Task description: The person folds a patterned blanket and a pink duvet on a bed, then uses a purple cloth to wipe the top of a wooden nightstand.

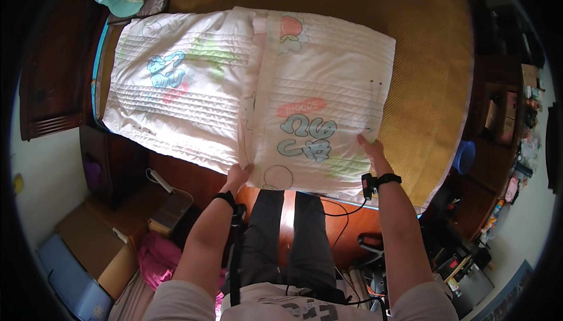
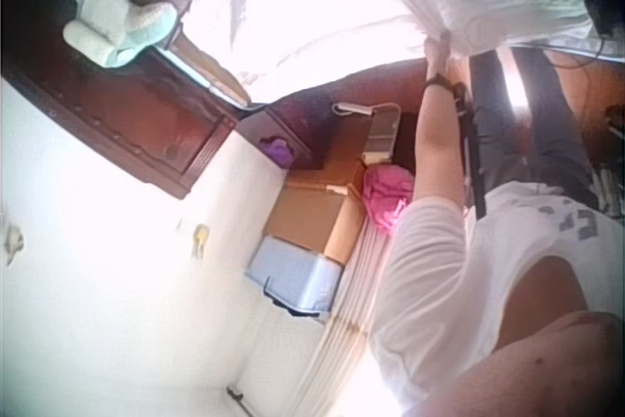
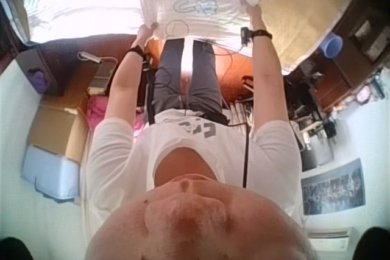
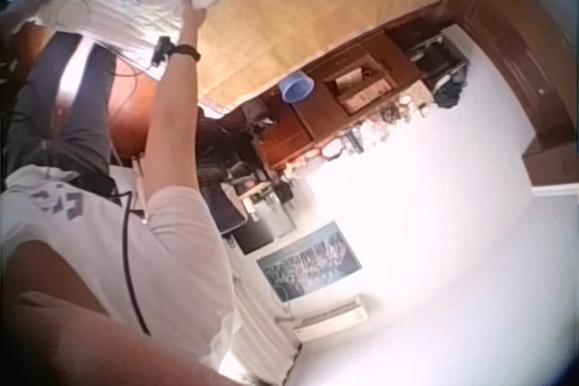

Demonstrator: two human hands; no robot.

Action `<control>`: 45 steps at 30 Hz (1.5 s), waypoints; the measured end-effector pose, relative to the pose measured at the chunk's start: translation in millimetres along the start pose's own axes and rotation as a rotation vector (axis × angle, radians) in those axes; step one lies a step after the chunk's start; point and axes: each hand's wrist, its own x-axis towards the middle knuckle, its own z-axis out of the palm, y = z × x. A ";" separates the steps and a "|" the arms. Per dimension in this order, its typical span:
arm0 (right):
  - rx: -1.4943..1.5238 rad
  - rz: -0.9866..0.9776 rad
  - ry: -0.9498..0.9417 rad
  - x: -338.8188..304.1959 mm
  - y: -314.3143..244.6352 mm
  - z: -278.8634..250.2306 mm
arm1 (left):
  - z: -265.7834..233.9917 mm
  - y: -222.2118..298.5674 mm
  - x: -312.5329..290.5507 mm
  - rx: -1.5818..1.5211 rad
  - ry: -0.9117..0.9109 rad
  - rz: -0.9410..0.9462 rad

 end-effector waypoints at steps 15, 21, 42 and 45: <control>0.133 -0.327 0.178 19.4 37.7 12.9 | 30.6 12.7 -27.4 -0.196 0.018 -0.300; 0.089 -0.338 0.447 19.7 38.9 -24.8 | 24.4 59.1 -31.6 -0.031 -0.097 -0.240; 0.152 -0.211 0.227 132.9 -157.3 -33.7 | -56.4 215.9 71.0 -0.440 0.278 0.411; 0.231 -0.119 0.063 156.6 -154.6 -50.8 | -45.7 276.8 86.6 -0.325 0.196 0.402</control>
